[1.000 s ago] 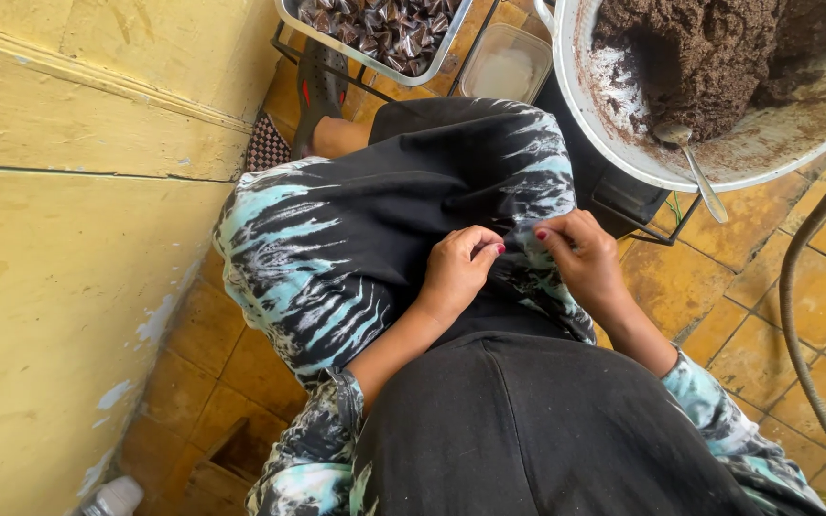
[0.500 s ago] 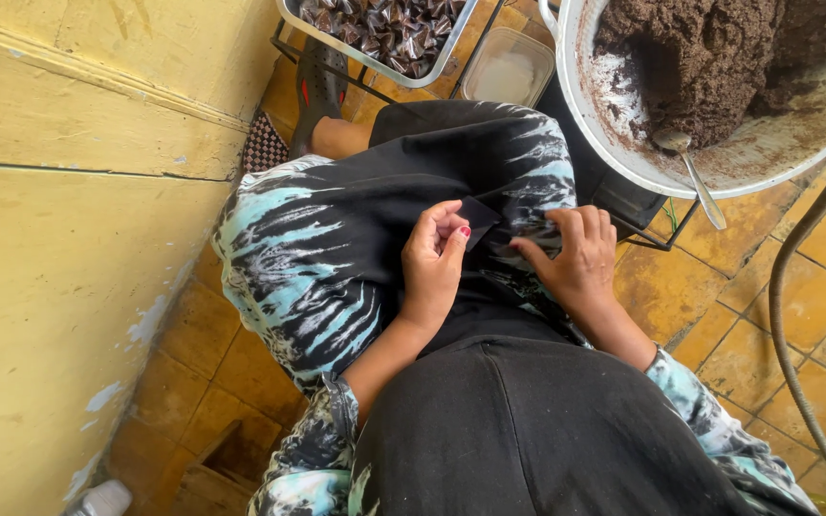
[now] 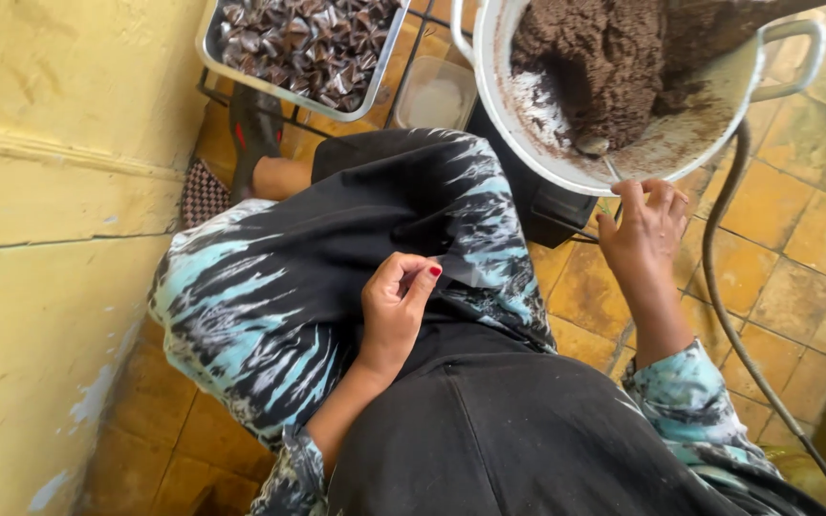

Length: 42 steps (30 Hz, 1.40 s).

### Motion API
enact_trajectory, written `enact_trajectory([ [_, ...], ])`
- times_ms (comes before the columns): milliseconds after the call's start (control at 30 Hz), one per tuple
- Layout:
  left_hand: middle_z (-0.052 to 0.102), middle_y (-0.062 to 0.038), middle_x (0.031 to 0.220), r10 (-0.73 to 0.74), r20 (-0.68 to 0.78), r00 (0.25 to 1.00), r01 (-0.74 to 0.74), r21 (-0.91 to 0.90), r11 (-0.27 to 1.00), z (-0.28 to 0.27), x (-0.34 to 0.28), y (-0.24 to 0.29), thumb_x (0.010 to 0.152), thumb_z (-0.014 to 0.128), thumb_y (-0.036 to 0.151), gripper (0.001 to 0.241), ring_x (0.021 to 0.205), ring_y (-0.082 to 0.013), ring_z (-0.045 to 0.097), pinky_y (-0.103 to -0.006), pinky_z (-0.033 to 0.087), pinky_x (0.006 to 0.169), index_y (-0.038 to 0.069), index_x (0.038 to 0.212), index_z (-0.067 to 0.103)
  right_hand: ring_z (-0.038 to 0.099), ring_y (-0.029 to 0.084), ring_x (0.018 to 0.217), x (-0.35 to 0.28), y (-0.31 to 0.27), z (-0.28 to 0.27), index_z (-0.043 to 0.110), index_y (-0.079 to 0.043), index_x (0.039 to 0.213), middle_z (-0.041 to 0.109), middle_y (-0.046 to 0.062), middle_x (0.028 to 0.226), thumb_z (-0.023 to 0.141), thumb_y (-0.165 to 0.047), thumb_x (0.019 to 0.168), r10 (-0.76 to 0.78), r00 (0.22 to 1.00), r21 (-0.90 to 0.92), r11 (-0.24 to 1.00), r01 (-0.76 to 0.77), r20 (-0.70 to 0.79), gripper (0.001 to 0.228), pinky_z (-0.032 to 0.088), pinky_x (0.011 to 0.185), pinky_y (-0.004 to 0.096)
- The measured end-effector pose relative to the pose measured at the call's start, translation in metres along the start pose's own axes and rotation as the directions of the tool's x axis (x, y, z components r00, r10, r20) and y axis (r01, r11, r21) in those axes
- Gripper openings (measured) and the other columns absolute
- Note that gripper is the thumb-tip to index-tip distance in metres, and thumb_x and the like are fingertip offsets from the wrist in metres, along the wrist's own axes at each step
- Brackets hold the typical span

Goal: Shaping small balls of dough and placing them into individual wrappers

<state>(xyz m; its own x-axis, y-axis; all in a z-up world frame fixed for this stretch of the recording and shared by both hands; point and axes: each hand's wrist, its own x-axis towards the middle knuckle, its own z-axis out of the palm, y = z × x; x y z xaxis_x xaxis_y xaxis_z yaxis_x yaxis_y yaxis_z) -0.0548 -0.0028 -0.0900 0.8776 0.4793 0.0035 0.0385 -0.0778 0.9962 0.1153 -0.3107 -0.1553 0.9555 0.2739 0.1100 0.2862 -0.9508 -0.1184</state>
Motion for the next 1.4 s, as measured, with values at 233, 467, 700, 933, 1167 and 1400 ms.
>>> enact_trajectory([
  [233, 0.065, -0.005, 0.07, -0.217, 0.018, 0.976, 0.216, -0.219, 0.952, 0.004, -0.004, -0.003, 0.095, 0.072, 0.013, 0.009, 0.066, -0.0103, 0.061, -0.0257, 0.057, 0.063, 0.004, 0.095, 0.074, 0.064, 0.05, 0.099, 0.043, 0.032, 0.01, 0.058, -0.008, 0.116, 0.053, 0.023, 0.118, 0.069, -0.004, 0.091, 0.152, 0.95, 0.013, 0.987, -0.162, 0.271, 0.028, 0.054, 0.077, 0.059],
  [467, 0.068, -0.009, 0.071, -0.276, 0.051, 0.96, 0.28, -0.243, 0.929, 0.002, -0.005, 0.001, 0.094, 0.072, 0.012, 0.01, 0.067, -0.0121, 0.063, -0.0258, 0.057, 0.064, 0.003, 0.096, 0.073, 0.071, 0.047, 0.093, 0.097, 0.025, 0.034, 0.057, -0.027, 0.133, 0.067, 0.02, 0.112, 0.055, -0.019, 0.104, 0.136, 0.903, -0.136, 0.987, -0.087, 0.407, 0.031, 0.054, 0.078, 0.059],
  [700, 0.072, -0.012, 0.078, -0.316, 0.081, 0.945, 0.325, -0.279, 0.904, 0.002, -0.004, -0.003, 0.094, 0.072, 0.012, 0.012, 0.071, -0.0128, 0.065, -0.0255, 0.058, 0.066, 0.001, 0.097, 0.073, 0.066, 0.047, 0.104, 0.13, -0.03, 0.042, 0.06, -0.025, 0.135, 0.066, 0.021, 0.113, 0.047, -0.021, 0.112, 0.222, 0.94, 0.228, 0.931, -0.284, 0.26, 0.027, 0.051, 0.086, 0.06],
  [933, 0.072, -0.012, 0.08, -0.357, 0.088, 0.93, 0.366, -0.313, 0.876, 0.0, -0.004, -0.005, 0.095, 0.071, 0.014, 0.014, 0.073, -0.0119, 0.065, -0.0246, 0.058, 0.067, 0.001, 0.099, 0.072, 0.064, 0.047, 0.107, 0.162, -0.045, 0.068, 0.057, -0.027, 0.136, 0.063, 0.018, 0.114, 0.046, -0.022, 0.11, 0.212, 0.945, 0.268, 0.923, -0.277, 0.248, 0.029, 0.051, 0.092, 0.058],
  [1167, 0.072, -0.011, 0.081, -0.38, 0.122, 0.917, 0.398, -0.337, 0.853, -0.001, -0.002, -0.002, 0.095, 0.071, 0.013, 0.014, 0.073, -0.012, 0.065, -0.0245, 0.059, 0.068, 0.001, 0.1, 0.072, 0.068, 0.033, 0.102, 0.169, -0.039, 0.095, 0.064, -0.028, 0.136, 0.067, 0.012, 0.112, 0.051, -0.023, 0.11, 0.194, 0.946, 0.205, 0.946, -0.25, 0.259, 0.029, 0.053, 0.085, 0.048],
  [1400, 0.071, -0.012, 0.08, -0.367, 0.135, 0.92, 0.391, -0.349, 0.852, -0.005, -0.001, 0.002, 0.095, 0.071, 0.013, 0.013, 0.073, -0.0122, 0.065, -0.0245, 0.058, 0.068, 0.001, 0.1, 0.072, 0.065, 0.044, 0.113, 0.167, -0.051, 0.058, 0.061, -0.027, 0.136, 0.069, 0.019, 0.12, 0.046, -0.022, 0.11, 0.237, 0.9, 0.179, 0.931, -0.318, 0.365, 0.031, 0.051, 0.093, 0.058],
])
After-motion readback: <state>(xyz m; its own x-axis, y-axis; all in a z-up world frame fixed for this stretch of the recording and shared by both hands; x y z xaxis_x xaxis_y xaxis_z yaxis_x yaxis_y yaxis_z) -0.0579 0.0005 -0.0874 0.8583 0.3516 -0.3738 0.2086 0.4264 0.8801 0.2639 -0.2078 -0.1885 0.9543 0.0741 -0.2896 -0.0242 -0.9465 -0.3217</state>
